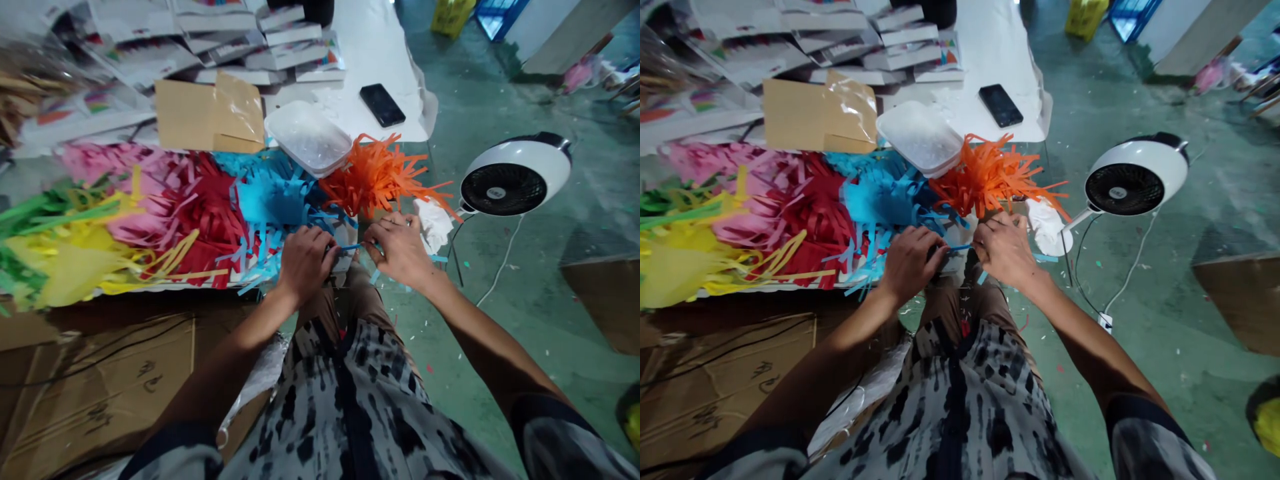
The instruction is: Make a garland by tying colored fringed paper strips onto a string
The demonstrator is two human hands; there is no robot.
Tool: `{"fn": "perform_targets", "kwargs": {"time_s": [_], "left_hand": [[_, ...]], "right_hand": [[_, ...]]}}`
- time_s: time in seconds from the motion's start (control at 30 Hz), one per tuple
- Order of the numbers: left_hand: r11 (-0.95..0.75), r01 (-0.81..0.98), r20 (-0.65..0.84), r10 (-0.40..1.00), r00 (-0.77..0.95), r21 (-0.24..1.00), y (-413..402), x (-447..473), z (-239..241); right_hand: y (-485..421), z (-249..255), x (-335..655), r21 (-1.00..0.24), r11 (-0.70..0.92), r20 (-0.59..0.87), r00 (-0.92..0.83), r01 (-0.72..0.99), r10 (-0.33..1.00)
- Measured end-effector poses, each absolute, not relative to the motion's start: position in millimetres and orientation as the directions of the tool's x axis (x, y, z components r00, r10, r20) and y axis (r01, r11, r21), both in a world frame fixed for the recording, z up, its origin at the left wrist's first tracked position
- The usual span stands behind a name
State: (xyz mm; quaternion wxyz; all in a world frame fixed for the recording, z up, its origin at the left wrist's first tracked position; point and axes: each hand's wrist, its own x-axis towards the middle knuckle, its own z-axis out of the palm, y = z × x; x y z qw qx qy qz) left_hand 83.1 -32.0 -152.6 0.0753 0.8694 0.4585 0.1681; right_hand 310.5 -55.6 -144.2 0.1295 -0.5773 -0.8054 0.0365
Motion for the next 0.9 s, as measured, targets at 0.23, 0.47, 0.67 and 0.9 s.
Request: {"fn": "perform_targets", "kwargs": {"time_s": [0.23,0.47,0.67,0.9], "left_hand": [[-0.492,0.814,0.164,0.871,0.464,0.309,-29.2,76.8,-147.6],[-0.678,0.691,0.254,0.734,0.629,0.25,-34.4,73.0,-157.3],[-0.756,0.624,0.32,0.651,0.688,0.197,-70.0,57.6,-165.2],[-0.748,0.645,0.355,0.652,0.67,0.158,-80.5,61.5,-161.8]], "right_hand": [[-52.8,-141.2,307.2,-0.258,0.268,0.133,-0.241,0.928,0.961],[-64.7,-140.1,306.5,-0.183,0.306,0.166,-0.277,0.934,0.946],[-96.4,-141.3,309.8,-0.229,0.338,0.137,-0.314,0.913,0.94],[-113.0,-143.0,319.9,-0.134,0.237,0.233,-0.202,0.962,0.951]]}}
